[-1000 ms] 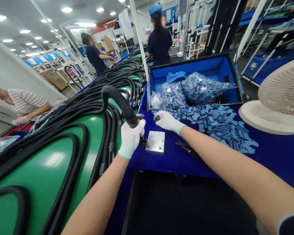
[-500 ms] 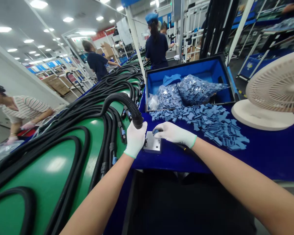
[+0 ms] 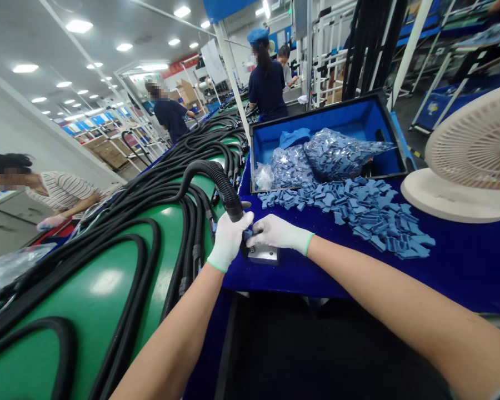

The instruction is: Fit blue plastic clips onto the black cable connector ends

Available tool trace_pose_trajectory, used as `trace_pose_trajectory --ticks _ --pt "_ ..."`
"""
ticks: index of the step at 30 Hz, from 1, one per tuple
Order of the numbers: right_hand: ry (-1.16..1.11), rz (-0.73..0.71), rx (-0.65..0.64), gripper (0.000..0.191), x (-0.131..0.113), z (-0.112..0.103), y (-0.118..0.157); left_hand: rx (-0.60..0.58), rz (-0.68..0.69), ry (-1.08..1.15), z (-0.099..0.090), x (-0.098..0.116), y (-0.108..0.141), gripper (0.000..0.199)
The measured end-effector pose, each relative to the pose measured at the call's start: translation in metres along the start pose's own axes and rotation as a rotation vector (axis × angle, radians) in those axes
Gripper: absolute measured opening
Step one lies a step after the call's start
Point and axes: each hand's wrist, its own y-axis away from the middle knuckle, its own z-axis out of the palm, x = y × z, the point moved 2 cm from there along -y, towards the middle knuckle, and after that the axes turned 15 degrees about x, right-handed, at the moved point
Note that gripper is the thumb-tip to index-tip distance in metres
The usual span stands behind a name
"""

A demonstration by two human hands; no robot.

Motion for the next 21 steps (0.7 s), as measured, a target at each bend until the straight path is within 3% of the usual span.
trace_pose_trajectory --ticks 2,4,7,9,12,14,17,19,21 --pt "0.003 0.012 -0.02 0.036 -0.002 -0.002 0.002 0.002 -0.016 0.041 -0.014 0.003 0.003 0.035" --pt "-0.003 0.012 -0.046 0.034 -0.004 -0.004 0.004 0.077 -0.053 0.122 -0.048 0.004 0.009 0.036" --pt "-0.01 0.009 -0.06 0.031 -0.002 -0.004 0.006 0.275 -0.139 0.096 -0.138 0.002 0.039 0.039" --pt "0.019 -0.01 -0.059 0.029 0.002 -0.002 0.005 0.361 -0.214 -0.144 -0.209 0.002 0.075 0.041" --pt "0.124 -0.06 -0.052 0.028 0.007 0.003 0.004 0.3 -0.361 -0.538 -0.303 0.003 0.138 0.05" --pt "0.2 -0.068 -0.048 0.028 0.01 0.007 0.002 0.171 -0.502 -0.744 -0.35 -0.001 0.179 0.056" --pt "0.259 -0.05 -0.058 0.029 0.012 0.011 0.001 0.098 -0.66 -1.132 -0.396 -0.011 0.23 0.06" --pt "0.262 -0.042 -0.067 0.03 0.012 0.012 0.0 0.124 -0.762 -1.325 -0.411 -0.019 0.257 0.063" --pt "0.255 -0.037 -0.075 0.03 0.012 0.012 0.0 0.12 -0.855 -1.37 -0.415 -0.027 0.278 0.061"
